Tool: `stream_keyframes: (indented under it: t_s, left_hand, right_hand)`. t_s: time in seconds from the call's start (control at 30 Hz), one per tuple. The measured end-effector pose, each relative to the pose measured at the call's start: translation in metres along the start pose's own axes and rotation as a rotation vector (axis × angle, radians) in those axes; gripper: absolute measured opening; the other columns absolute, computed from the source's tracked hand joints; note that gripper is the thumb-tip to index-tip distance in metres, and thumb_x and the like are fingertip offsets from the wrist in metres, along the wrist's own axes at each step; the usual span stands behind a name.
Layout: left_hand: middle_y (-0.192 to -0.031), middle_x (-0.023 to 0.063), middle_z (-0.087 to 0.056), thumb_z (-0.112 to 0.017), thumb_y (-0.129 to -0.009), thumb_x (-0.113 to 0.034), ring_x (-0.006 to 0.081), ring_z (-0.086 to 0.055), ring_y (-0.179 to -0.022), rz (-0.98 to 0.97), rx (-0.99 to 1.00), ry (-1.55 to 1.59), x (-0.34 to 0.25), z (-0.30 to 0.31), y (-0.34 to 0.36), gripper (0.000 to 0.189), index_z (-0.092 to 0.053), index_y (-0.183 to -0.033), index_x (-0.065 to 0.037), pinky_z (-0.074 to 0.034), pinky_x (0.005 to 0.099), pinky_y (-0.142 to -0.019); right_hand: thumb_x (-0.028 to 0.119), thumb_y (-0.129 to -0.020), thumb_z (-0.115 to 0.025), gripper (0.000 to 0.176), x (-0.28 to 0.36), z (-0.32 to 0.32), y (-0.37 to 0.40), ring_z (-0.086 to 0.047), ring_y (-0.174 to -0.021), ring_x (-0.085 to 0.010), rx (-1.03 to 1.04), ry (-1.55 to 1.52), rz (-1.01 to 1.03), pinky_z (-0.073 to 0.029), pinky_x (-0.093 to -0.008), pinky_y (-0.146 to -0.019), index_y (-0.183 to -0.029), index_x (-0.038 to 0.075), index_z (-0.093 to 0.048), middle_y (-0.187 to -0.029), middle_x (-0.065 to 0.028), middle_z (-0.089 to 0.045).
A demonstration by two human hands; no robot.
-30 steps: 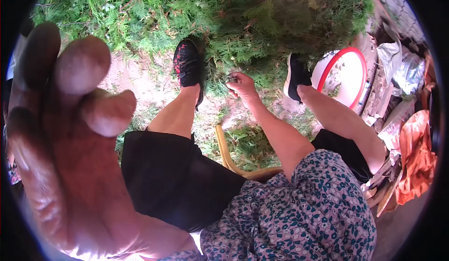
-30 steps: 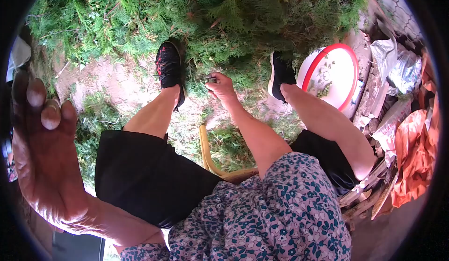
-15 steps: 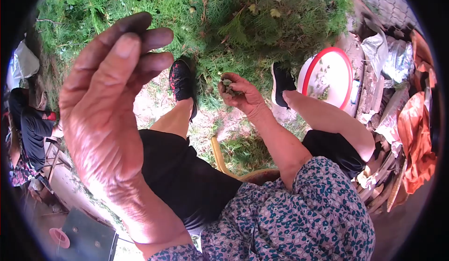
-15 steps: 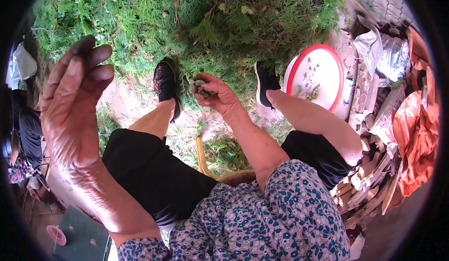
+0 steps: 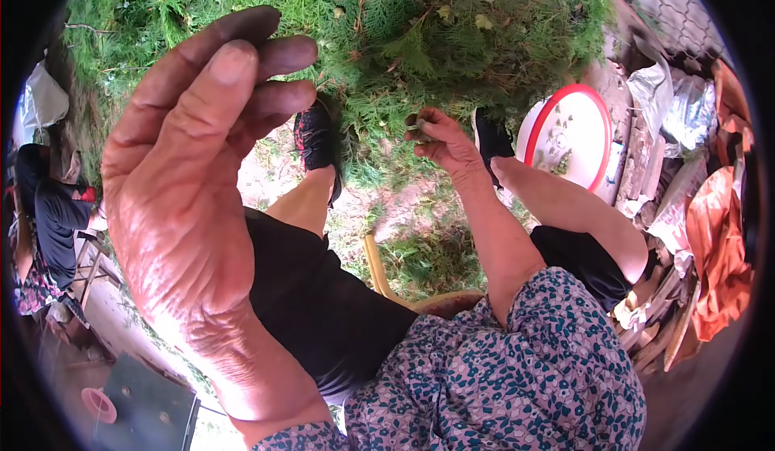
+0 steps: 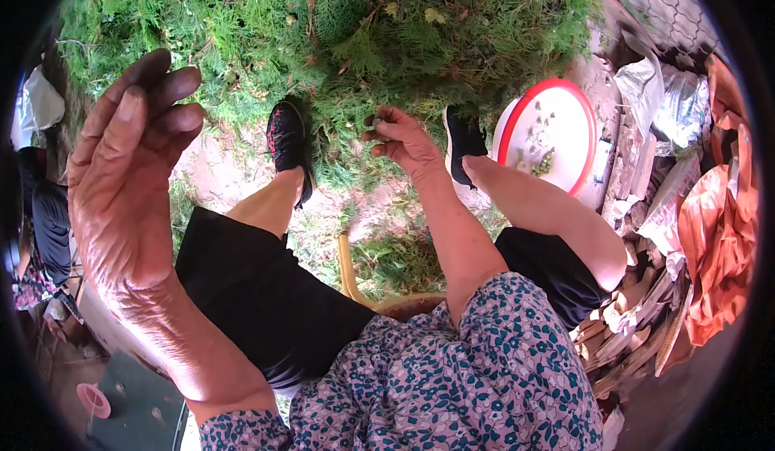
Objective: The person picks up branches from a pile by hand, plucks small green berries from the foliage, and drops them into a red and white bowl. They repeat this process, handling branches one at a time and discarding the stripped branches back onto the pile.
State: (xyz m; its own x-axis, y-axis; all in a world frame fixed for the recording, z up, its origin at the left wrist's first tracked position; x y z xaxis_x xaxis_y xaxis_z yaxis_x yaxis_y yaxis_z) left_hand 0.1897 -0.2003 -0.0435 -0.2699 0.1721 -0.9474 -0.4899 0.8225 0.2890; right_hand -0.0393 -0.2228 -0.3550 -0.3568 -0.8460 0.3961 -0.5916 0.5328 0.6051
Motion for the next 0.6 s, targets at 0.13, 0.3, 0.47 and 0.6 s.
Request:
stream_keyframes:
  t_s: [0.13,0.3,0.47,0.6]
  left_hand:
    - [-0.096,0.0166,-0.062,-0.052,-0.087,-0.014,0.0179,-0.06,-0.077,-0.021,-0.002,0.007,0.0,0.006,-0.001,0.032,-0.052,-0.113,0.006,-0.045,0.0318,-0.079]
    - [-0.098,0.0185,-0.061,-0.05,-0.088,-0.013,0.0196,-0.06,-0.078,-0.054,0.074,0.024,-0.001,0.01,-0.003,0.033,-0.05,-0.114,0.007,-0.044,0.0332,-0.08]
    - [-0.1,0.0191,-0.06,-0.048,-0.089,-0.013,0.02,-0.06,-0.078,-0.084,0.126,0.023,-0.004,0.011,-0.001,0.034,-0.048,-0.116,0.007,-0.044,0.0338,-0.08]
    - [-0.104,0.0196,-0.058,-0.047,-0.089,-0.013,0.0207,-0.059,-0.079,-0.085,0.142,0.026,-0.002,0.008,0.0,0.033,-0.048,-0.116,0.007,-0.045,0.034,-0.08]
  right_hand:
    - [-0.002,-0.074,-0.059,0.027,-0.024,0.022,-0.029,-0.062,-0.074,-0.0229,-0.068,0.016,0.005,-0.049,-0.0284,-0.05,-0.101,0.005,-0.053,-0.082,-0.0103,-0.059]
    - [0.005,-0.076,-0.062,0.021,-0.027,0.046,-0.042,-0.058,-0.065,-0.0162,-0.28,0.344,0.057,-0.044,-0.0276,-0.048,-0.097,0.003,-0.058,-0.076,-0.0084,-0.058]
    - [0.01,-0.069,-0.069,0.026,-0.013,0.021,-0.043,-0.059,-0.072,-0.0238,-0.564,1.218,0.345,-0.047,-0.0332,-0.06,-0.093,0.003,-0.062,-0.08,-0.0125,-0.06]
    - [0.011,-0.064,-0.071,0.031,-0.021,0.004,-0.055,-0.057,-0.083,-0.0335,-0.587,1.582,0.584,-0.046,-0.0399,-0.07,-0.092,0.004,-0.06,-0.084,-0.0172,-0.058]
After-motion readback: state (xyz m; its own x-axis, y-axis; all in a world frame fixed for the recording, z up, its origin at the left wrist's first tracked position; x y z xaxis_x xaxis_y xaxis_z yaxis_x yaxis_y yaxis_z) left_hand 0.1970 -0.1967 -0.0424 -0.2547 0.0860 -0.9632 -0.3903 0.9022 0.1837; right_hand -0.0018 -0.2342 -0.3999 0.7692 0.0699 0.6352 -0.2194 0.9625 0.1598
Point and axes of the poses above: each hand's wrist, its own y-axis away from the middle knuckle, its own z-axis out of the back of the hand, x = y × z, the point moved 10 cm from there along -y, towards the middle knuckle
